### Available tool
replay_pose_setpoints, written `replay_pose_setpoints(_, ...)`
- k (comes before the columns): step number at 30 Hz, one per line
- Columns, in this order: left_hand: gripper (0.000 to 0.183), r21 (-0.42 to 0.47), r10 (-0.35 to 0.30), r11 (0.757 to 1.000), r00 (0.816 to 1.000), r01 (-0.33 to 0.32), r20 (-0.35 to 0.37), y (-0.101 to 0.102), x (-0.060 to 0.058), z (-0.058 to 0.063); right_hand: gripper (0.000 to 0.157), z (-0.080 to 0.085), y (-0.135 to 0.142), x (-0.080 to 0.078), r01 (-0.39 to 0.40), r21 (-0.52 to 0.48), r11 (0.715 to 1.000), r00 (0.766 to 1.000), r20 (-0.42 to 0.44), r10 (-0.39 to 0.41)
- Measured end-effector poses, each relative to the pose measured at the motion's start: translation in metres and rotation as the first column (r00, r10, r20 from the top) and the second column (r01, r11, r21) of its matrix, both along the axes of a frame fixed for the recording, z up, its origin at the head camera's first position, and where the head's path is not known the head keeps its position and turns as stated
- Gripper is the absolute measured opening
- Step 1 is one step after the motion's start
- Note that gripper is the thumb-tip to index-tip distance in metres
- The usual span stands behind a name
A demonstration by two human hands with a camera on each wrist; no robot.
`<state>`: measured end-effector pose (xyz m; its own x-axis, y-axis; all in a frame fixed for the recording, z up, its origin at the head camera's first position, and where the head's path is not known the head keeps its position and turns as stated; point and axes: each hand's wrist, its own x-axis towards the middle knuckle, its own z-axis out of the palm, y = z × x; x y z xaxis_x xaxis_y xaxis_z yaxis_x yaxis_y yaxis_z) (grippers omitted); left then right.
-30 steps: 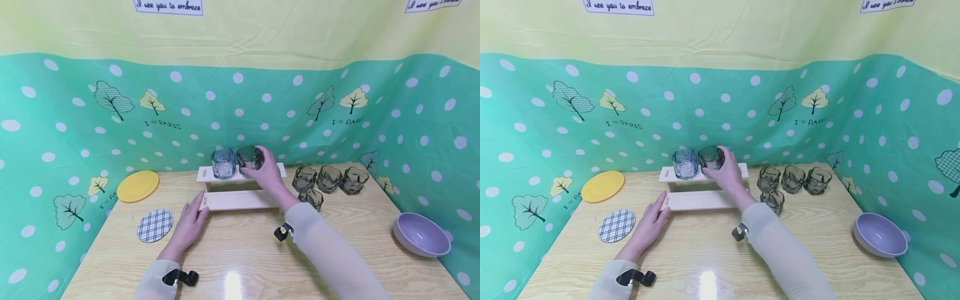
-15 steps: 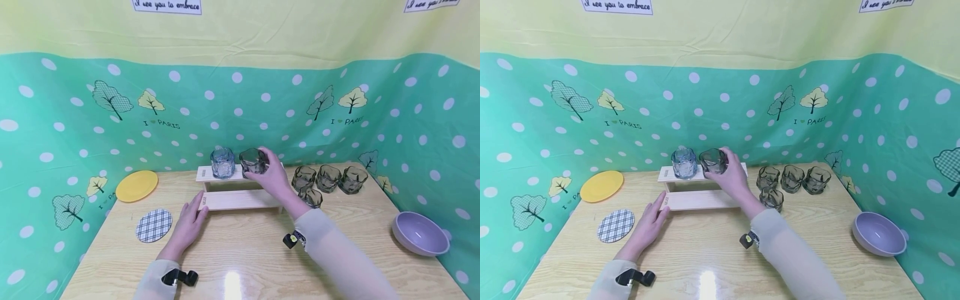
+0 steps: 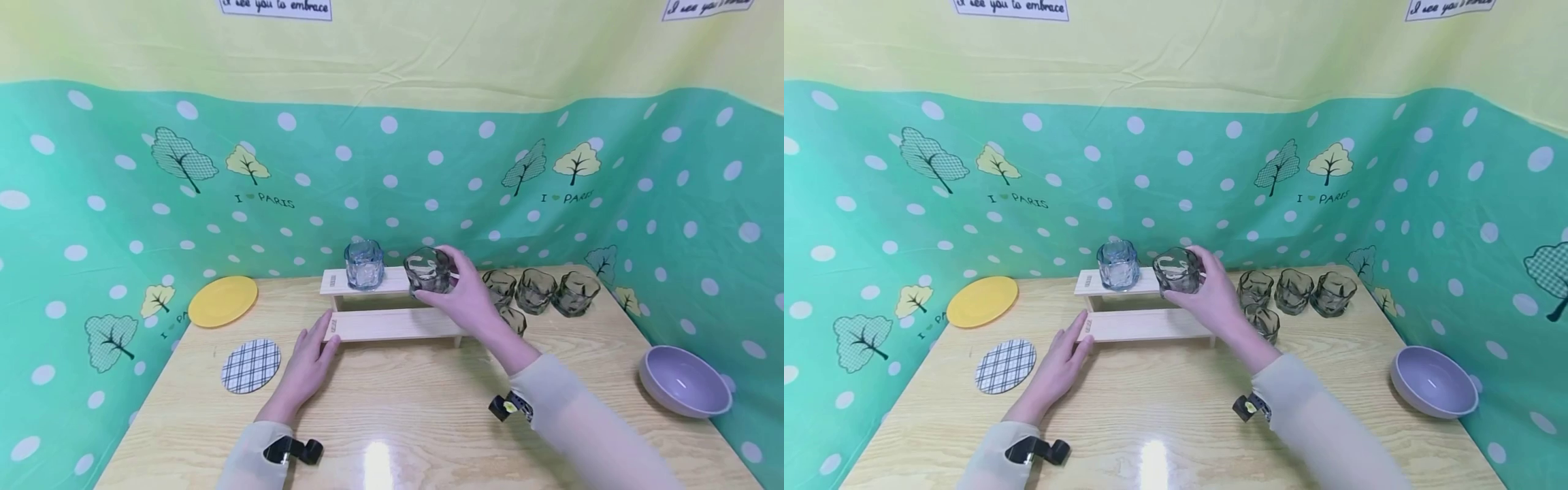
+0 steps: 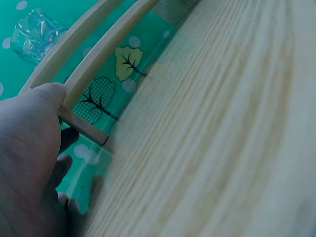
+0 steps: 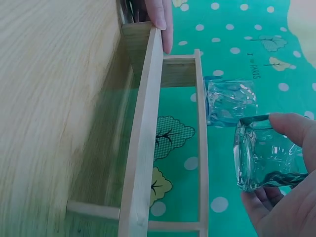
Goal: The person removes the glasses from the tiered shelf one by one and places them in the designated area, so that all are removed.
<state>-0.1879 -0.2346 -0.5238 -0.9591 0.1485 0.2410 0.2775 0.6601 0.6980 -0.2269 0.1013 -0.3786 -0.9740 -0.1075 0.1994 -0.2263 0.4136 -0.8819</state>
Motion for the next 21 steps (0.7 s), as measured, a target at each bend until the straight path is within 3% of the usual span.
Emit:
replay_pose_setpoints(10,0.065,-0.003,0.000,1.000,1.000,0.000,-0.011,0.000,-0.001,-0.001,0.101,0.002,0.025,0.015,-0.017,0.036,0.999,1.000,0.023,0.016)
replay_pose_setpoints(21,0.065,-0.003,-0.007,1.000,1.000,0.007,-0.008,-0.001,-0.001,-0.001,0.104,0.001,0.055,0.030,0.038,0.139,0.990,0.999,0.032,-0.043)
